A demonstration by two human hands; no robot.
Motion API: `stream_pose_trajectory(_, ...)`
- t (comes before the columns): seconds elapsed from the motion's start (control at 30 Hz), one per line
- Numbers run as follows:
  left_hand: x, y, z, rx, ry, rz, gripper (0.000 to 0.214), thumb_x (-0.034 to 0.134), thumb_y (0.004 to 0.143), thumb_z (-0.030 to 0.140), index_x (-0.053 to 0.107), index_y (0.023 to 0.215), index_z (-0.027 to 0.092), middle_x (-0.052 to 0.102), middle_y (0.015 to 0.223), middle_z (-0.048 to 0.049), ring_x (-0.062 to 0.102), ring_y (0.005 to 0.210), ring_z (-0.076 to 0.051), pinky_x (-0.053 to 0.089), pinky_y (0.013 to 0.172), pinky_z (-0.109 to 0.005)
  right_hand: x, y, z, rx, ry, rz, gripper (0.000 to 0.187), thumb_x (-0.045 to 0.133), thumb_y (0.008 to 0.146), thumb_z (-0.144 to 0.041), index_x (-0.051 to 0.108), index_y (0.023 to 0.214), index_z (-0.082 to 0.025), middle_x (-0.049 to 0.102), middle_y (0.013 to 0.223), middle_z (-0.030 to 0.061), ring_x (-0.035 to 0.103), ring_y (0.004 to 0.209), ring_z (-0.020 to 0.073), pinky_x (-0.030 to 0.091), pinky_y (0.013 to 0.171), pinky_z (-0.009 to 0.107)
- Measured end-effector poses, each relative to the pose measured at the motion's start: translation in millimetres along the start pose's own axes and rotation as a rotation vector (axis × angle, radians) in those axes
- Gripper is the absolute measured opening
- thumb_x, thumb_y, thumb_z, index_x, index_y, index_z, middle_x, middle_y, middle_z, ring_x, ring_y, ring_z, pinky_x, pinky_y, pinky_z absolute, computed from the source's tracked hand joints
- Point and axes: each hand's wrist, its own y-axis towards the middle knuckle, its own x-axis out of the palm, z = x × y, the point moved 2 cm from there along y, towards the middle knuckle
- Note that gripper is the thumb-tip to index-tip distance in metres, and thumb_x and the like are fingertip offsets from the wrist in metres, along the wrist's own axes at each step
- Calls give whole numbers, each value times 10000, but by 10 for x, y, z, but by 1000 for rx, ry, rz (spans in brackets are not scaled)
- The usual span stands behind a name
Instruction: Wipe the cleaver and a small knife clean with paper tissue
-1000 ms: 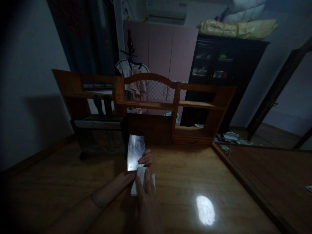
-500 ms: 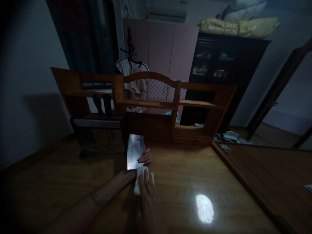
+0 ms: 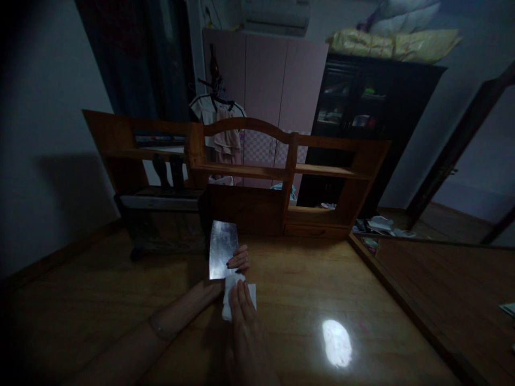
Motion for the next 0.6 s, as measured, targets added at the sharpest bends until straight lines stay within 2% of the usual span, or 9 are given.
stream_pose_trajectory(0.27, -107, 109, -35, -67, 3, 23, 308, 527, 905, 327, 550, 1161, 158, 567, 1155, -92, 586, 959, -183, 513, 815, -377, -11, -19, -14, -2, -18, 8, 935, 353, 599, 75, 156, 1479, -171, 128, 1553, 43, 99, 1417, 189, 266, 1135, 431)
stream_pose_trajectory(0.47, -43, 28, 3, -54, -7, 16, 294, 518, 910, 324, 555, 1161, 177, 561, 1177, -93, 580, 979, -185, 509, 833, -384, 79, -142, 82, -78, -42, 51, 924, 386, 603, 71, 176, 1475, -150, 129, 1545, 77, 111, 1412, 221, 305, 1109, 451)
stream_pose_trajectory(0.6, 23, -42, 23, -49, -8, 13, 307, 524, 906, 326, 550, 1168, 169, 561, 1176, -93, 580, 982, -189, 508, 832, -389, 125, -255, 144, -87, -87, 23, 878, 413, 650, 47, 198, 1472, -175, 150, 1535, 69, 103, 1405, 248, 317, 1096, 462)
